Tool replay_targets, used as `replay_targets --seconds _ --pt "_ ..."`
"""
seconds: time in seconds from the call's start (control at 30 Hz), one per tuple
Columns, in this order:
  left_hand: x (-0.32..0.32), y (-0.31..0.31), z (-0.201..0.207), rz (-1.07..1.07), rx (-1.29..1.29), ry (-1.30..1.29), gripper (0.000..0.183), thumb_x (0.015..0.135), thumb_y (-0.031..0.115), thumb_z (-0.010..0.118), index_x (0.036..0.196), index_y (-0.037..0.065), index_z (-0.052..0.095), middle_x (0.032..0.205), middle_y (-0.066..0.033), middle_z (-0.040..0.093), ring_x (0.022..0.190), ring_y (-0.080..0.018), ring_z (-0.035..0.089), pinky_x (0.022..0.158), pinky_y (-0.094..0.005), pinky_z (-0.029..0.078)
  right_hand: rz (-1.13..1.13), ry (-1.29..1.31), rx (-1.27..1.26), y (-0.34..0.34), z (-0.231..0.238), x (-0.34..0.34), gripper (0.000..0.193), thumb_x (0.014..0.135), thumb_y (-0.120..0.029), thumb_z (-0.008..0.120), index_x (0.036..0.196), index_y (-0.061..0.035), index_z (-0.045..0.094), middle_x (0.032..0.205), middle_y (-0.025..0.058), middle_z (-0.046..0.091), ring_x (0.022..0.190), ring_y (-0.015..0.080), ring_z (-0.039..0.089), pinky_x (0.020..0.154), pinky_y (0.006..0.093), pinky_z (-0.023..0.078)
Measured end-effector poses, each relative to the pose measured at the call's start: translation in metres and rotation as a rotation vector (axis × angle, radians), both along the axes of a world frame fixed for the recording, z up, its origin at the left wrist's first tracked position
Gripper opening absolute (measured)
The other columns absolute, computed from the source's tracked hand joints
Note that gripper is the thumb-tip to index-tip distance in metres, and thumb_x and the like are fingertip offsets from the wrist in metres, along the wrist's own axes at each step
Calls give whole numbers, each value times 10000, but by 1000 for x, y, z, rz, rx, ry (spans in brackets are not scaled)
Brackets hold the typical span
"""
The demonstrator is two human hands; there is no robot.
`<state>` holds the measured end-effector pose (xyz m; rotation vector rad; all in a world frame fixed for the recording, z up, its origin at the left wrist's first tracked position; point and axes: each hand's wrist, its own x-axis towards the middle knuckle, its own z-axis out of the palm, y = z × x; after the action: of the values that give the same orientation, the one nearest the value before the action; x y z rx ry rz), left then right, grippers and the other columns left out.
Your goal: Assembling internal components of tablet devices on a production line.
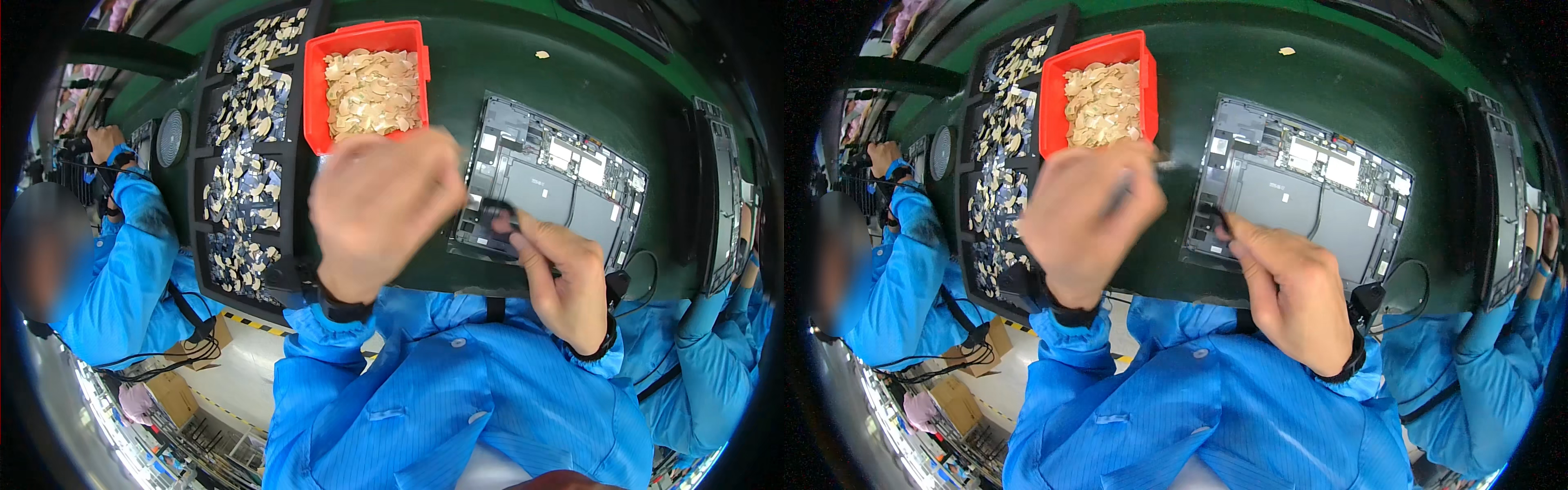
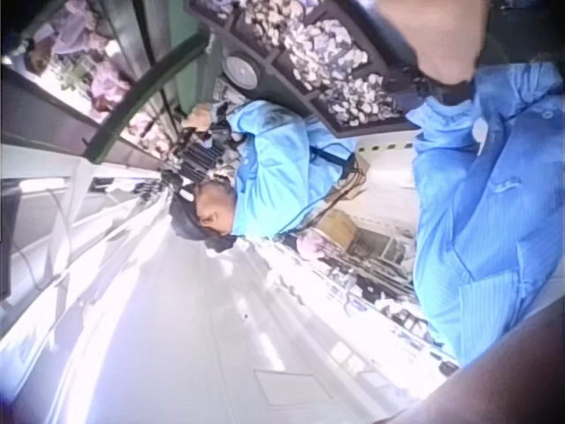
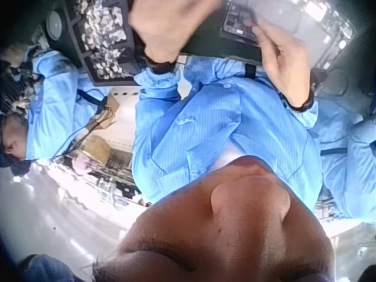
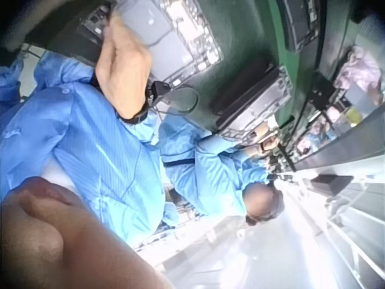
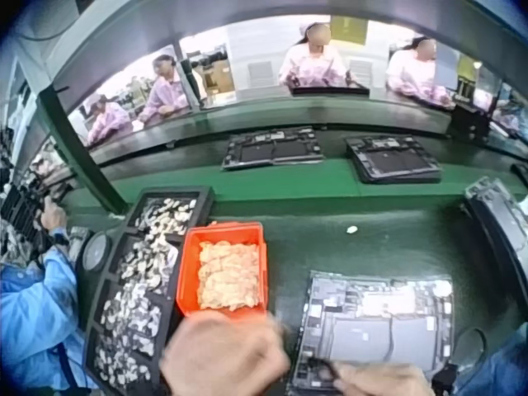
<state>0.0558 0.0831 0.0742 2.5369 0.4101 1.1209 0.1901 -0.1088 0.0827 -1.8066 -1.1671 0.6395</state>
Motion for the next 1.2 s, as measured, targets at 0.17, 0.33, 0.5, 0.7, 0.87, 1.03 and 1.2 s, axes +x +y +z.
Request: replay_targets --seconds 0.17,0.33,0.5,0.7,0.87,1.03,1.2 --pt "1 -13 4 149 -302 7 197 827 89 895 1002 39 819 960 -106 810 800 -257 752 732 -355 562 -153 -388 175 16 -8 6 419 877 102 683 1288 30 716 1194 197 746 935 353 718 827 396 563" --pt "18 -55 2 -134 -681 71 110 869 68 837 962 13 817 928 -119 809 752 -224 766 678 -319 519 -46 -313 229 11 -4 10 443 932 18 699 1375 25 679 1290 215 721 1192 355 681 1029 443 497" --pt "41 -76 -6 -348 -688 18 62 871 40 823 920 7 805 867 -108 791 724 -240 744 679 -332 519 -197 682 328 -31 -8 18 313 1048 -26 635 1342 66 696 1264 226 744 1197 250 697 1064 366 522" --pt "70 -97 -9 -438 -832 77 115 903 71 803 964 -23 777 906 -152 776 770 -300 755 730 -366 583 -310 297 417 -46 -23 27 224 1007 -9 681 1196 86 755 1218 225 765 1167 328 731 1046 399 551" --pt "73 -103 -10 -435 -1012 104 149 974 98 747 1001 -48 759 927 -176 773 815 -278 766 726 -332 574 -227 -106 419 -57 -28 37 313 987 -93 684 1228 98 737 1296 246 732 1262 405 683 1082 502 494" --pt "72 -98 -9 -425 -984 222 160 1043 82 649 1067 -51 736 909 -198 737 794 -301 735 707 -350 553 -210 -88 329 -66 -23 49 314 974 -82 711 1249 66 742 1290 228 739 1263 368 683 1085 461 490" --pt "78 -97 -3 -693 -859 346 157 1028 95 668 1093 -41 713 975 -198 728 833 -372 711 740 -414 553 -326 399 369 -77 -24 51 250 912 41 762 1161 63 782 1179 205 765 1150 266 713 1004 359 545"
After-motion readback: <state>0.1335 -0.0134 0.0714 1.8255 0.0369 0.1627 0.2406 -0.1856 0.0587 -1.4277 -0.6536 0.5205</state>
